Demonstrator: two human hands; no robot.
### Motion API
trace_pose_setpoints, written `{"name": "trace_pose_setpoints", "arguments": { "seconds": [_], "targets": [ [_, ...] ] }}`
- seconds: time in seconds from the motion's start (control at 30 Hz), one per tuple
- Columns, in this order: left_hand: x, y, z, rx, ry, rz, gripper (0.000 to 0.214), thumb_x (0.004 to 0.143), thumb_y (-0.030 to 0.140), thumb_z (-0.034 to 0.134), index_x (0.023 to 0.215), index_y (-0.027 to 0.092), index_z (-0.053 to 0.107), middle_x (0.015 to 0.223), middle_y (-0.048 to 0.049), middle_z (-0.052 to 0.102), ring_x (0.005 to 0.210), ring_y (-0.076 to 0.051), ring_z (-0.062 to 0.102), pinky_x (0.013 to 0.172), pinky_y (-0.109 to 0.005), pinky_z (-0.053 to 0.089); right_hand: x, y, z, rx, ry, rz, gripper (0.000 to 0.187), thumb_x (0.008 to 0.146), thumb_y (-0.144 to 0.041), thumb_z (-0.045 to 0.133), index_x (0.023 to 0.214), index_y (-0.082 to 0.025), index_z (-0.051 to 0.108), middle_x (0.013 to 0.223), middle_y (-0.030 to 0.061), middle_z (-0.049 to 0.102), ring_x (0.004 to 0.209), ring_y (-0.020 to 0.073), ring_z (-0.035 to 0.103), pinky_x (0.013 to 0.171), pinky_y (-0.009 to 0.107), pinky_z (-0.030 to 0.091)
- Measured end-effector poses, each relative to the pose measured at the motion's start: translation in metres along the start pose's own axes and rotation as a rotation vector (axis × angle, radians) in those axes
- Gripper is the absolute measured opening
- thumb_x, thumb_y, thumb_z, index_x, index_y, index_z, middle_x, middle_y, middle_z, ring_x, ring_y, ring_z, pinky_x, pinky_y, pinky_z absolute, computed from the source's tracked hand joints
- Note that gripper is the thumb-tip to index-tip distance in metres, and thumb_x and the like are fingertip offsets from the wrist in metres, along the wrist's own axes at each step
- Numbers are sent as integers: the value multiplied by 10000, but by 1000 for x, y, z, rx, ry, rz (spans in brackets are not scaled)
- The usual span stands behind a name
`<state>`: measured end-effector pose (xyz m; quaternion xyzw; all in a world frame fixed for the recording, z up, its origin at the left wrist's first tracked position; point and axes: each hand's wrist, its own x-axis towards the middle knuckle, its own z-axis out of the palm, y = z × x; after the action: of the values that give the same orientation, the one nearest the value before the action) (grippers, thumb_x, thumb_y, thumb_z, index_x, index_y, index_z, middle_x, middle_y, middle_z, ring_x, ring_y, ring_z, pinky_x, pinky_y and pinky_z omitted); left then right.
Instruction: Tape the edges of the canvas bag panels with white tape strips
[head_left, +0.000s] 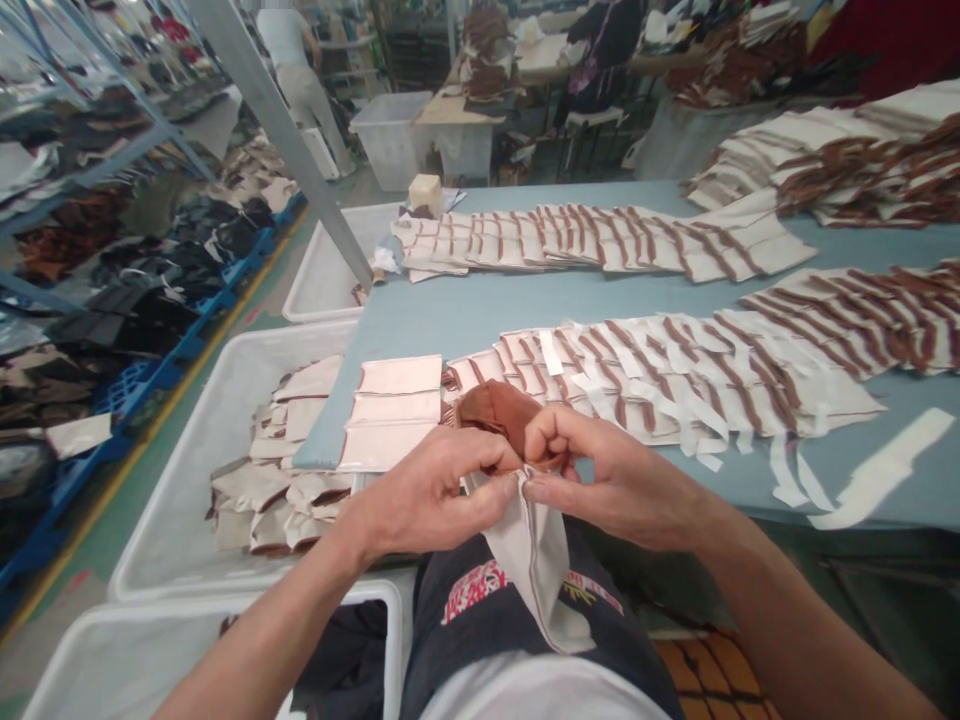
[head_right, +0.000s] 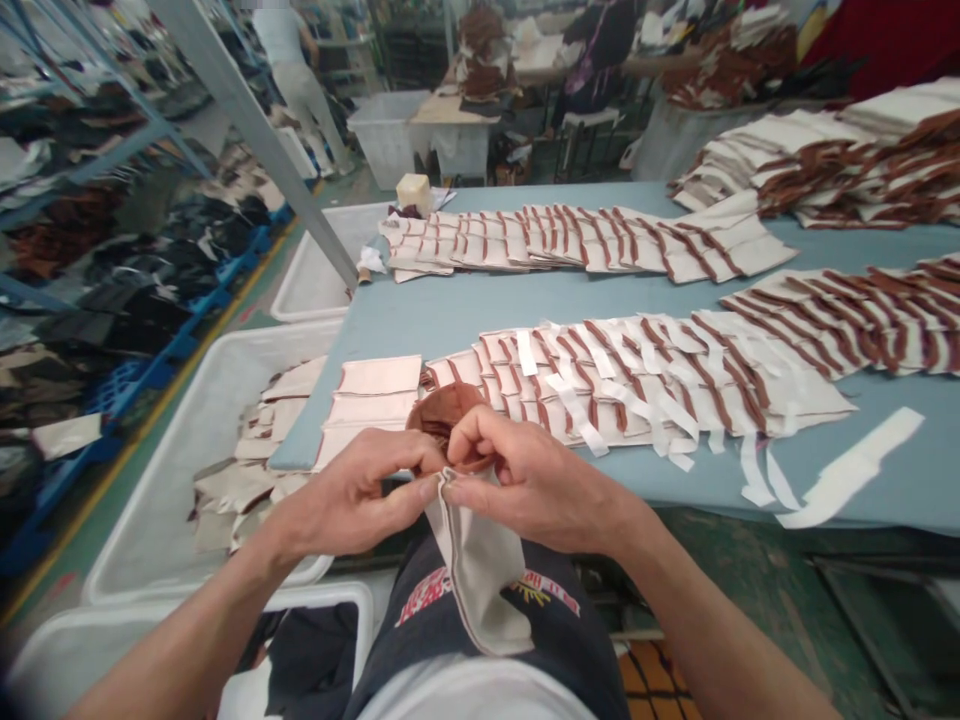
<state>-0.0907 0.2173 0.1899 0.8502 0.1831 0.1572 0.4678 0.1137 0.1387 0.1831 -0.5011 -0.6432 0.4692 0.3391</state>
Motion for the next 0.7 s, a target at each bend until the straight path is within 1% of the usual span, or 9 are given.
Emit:
{"name": "trace_pose_setpoints", "arguments": {
  "seconds": [0.17, 0.27, 0.33, 0.5, 0.6, 0.7],
  "targets": [
    [2, 4, -2, -82, -62, -63, 222, 929, 224, 482, 713, 178, 505, 676, 49, 475, 631, -99, 436, 608, -214, 362, -2, -1, -2, -53, -10, -17, 72, 881, -201, 647, 922, -202, 588, 864, -22, 623, 741, 113, 537, 639, 221, 408],
    [1, 7, -2, -101, -81, -69, 245, 947, 233, 451, 713, 179, 500, 696, 34, 492, 654, -110, 453, 622, -219, 381, -2, -3, 0, -129, -8, -54, 64, 855, -178, 638, 895, -201, 594, 852, -23, 639, 698, 113, 527, 632, 236, 395],
    [0, 8, -1, -83, -75, -74, 261, 955, 243, 437, 710, 180, 500, 696, 23, 503, 659, -119, 462, 623, -226, 391, -2, -5, 3, -202, 13, -77, 56, 838, -172, 620, 873, -200, 587, 850, -12, 652, 695, 122, 530, 637, 249, 387],
    [-2, 11, 1, -53, -33, -94, 276, 952, 258, 445, 685, 188, 467, 667, 31, 472, 632, -116, 440, 607, -233, 370, -3, -11, 8, -364, 117, -98, 69, 778, -159, 600, 828, -202, 578, 772, -11, 653, 641, 132, 509, 626, 272, 356],
    [-2, 13, 1, -83, -27, -92, 285, 958, 261, 426, 685, 189, 460, 666, 32, 459, 635, -117, 437, 618, -239, 358, -3, -14, 11, -350, 139, -103, 50, 774, -167, 583, 792, -205, 555, 742, -14, 635, 628, 130, 503, 620, 269, 355],
    [-2, 15, 0, -137, -55, -91, 312, 981, 275, 412, 681, 194, 444, 661, 34, 441, 636, -120, 426, 617, -243, 347, -2, -15, 14, -295, 139, -77, 49, 781, -184, 568, 758, -210, 533, 725, -12, 617, 640, 135, 508, 622, 267, 362]
  ]
}}
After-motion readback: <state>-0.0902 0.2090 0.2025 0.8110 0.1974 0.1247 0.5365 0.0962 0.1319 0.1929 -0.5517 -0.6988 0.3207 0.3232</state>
